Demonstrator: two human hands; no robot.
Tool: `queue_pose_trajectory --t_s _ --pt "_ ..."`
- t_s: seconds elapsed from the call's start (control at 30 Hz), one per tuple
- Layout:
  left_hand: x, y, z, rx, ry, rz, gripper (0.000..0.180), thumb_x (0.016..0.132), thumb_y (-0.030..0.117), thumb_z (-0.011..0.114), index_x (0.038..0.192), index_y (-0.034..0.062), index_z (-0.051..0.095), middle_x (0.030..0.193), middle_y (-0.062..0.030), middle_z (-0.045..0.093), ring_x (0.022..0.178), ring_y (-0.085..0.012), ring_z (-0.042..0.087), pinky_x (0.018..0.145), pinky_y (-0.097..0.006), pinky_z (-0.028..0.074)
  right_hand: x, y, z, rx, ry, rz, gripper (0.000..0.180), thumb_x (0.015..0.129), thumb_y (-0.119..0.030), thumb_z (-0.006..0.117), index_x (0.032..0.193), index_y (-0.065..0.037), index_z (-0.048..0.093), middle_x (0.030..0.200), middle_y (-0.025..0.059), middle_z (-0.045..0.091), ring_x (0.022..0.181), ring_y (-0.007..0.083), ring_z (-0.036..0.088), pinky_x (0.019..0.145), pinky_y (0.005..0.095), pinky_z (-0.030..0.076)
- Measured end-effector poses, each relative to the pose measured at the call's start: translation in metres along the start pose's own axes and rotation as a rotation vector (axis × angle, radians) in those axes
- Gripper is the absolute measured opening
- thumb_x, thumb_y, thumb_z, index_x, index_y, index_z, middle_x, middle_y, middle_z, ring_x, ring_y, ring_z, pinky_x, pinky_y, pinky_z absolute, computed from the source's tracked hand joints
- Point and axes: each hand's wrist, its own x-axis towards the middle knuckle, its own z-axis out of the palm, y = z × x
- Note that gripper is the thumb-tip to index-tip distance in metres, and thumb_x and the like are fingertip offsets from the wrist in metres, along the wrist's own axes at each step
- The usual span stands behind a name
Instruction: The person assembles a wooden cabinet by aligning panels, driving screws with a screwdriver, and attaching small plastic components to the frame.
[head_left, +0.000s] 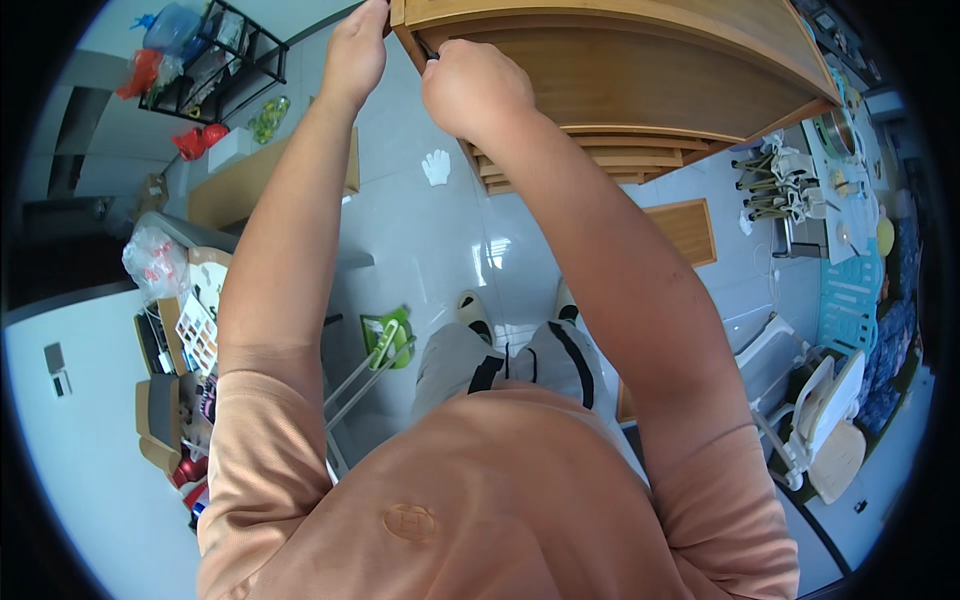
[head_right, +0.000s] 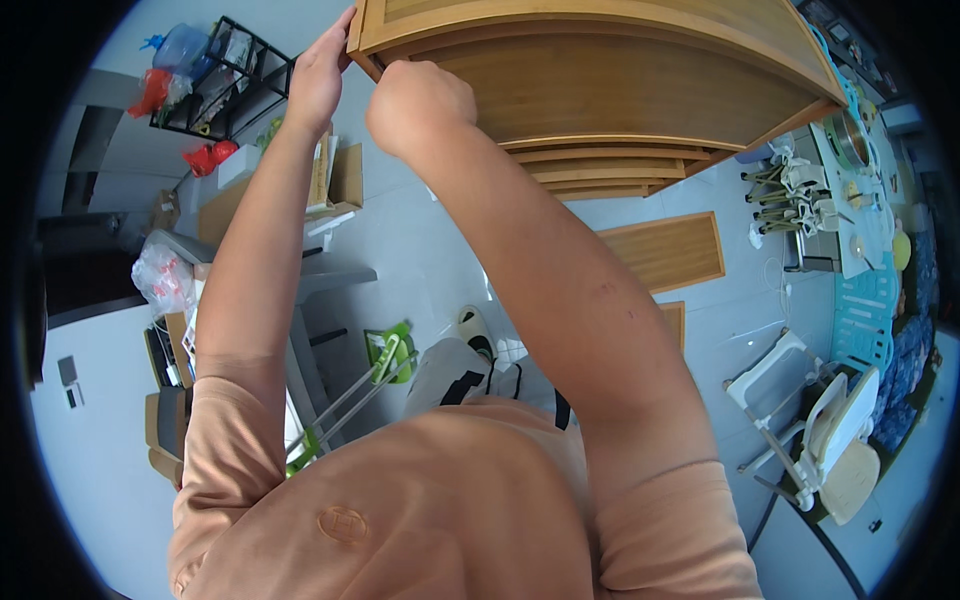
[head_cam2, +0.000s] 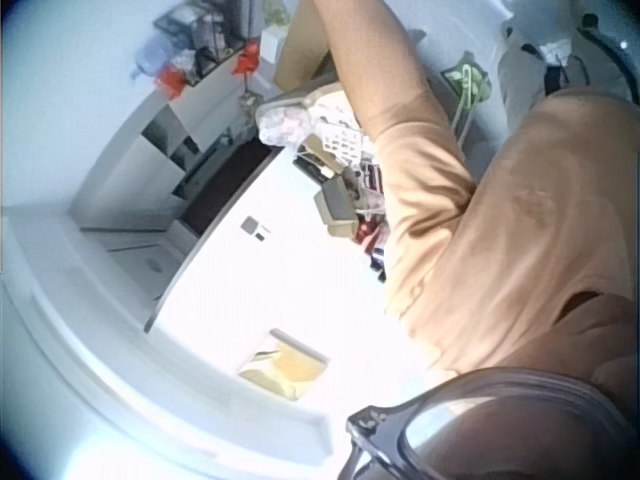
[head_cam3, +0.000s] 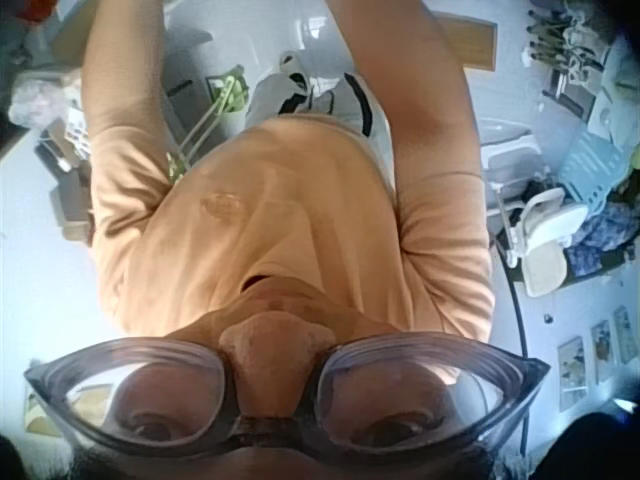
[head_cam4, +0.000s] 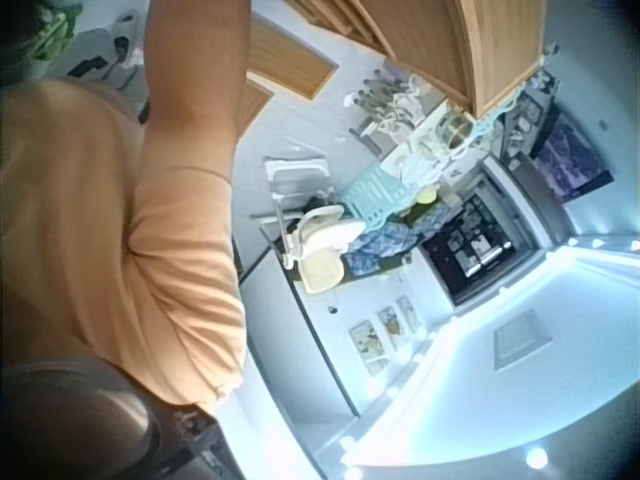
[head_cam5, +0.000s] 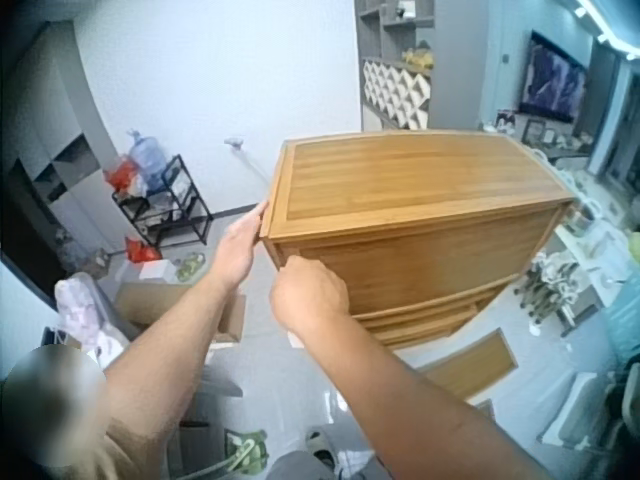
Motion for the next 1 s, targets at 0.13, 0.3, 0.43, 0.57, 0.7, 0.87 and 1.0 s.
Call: queue_pose_trajectory --t_s 0.13,0.3,0.43,0.57,0.7,0.87,1.0 --pt "0.013 -0.009 -0.012 0.111 -0.117 0.002 0.04 0.097 0.028 0.033 0.131 0.0077 0.043 0.125 -0.0082 0.049 0.113 -0.017 0.048 0.098 -0.03 0.037 0.011 -0.003 0.001 0.101 0.045 0.056 0.022 0.074 -0.009 0.049 0.087 -0.002 0.065 0.084 0.0154 0.065 0.079 0.027 0.064 0.067 0.0348 0.051" --pt "0.027 0.032 0.018 0.036 -0.095 -0.389 0.055 0.095 0.033 0.039 0.142 0.0153 0.017 0.137 -0.0066 0.035 0.118 -0.0195 0.041 0.096 -0.041 0.036 0.013 0.003 -0.002 0.069 0.047 0.038 0.022 0.075 -0.008 0.049 0.089 -0.003 0.065 0.087 0.0146 0.065 0.083 0.0272 0.063 0.07 0.0355 0.05" --pt "0.037 0.027 0.023 -0.081 -0.191 -0.407 0.052 0.093 0.022 0.038 0.139 0.0153 0.016 0.135 -0.0073 0.034 0.119 -0.0229 0.039 0.094 -0.046 0.035 0.018 0.005 0.002 0.023 0.014 0.032 0.022 0.076 -0.009 0.048 0.09 -0.004 0.064 0.089 0.0147 0.064 0.085 0.0273 0.063 0.072 0.0357 0.05" --pt "0.043 0.025 0.019 -0.044 -0.238 -0.444 0.056 0.093 0.024 0.038 0.141 0.0214 0.009 0.135 -0.0051 0.034 0.12 -0.023 0.036 0.094 -0.051 0.033 0.023 0.003 0.024 0.295 0.133 0.097 0.023 0.082 -0.016 0.047 0.091 -0.002 0.063 0.09 0.017 0.064 0.086 0.0319 0.061 0.074 0.0392 0.049" --pt "0.045 0.028 0.017 -0.012 -0.288 -0.433 0.067 0.094 0.026 0.04 0.142 0.0187 -0.005 0.14 -0.007 0.029 0.121 -0.023 0.037 0.095 -0.047 0.034 0.016 -0.015 0.06 0.528 0.357 0.192 0.027 0.086 -0.022 0.044 0.095 0.0 0.056 0.089 0.0232 0.062 0.086 0.0379 0.06 0.074 0.0449 0.047" --pt "0.046 0.026 0.017 -0.016 -0.311 -0.416 0.062 0.093 0.025 0.039 0.143 0.0197 0.001 0.136 -0.0056 0.034 0.118 -0.0212 0.04 0.093 -0.046 0.034 0.024 -0.028 0.081 0.684 0.497 0.226 0.024 0.087 -0.023 0.045 0.089 0.0 0.055 0.081 0.0247 0.06 0.081 0.0409 0.058 0.072 0.0482 0.045" --pt "0.048 0.02 0.015 -0.038 -0.225 -0.443 0.059 0.093 0.025 0.038 0.142 0.0201 0.006 0.134 -0.0045 0.036 0.117 -0.0202 0.04 0.093 -0.046 0.035 0.022 -0.027 0.069 0.727 0.456 0.21 0.023 0.087 -0.021 0.045 0.089 0.0 0.054 0.08 0.0229 0.061 0.078 0.0403 0.058 0.069 0.047 0.045"
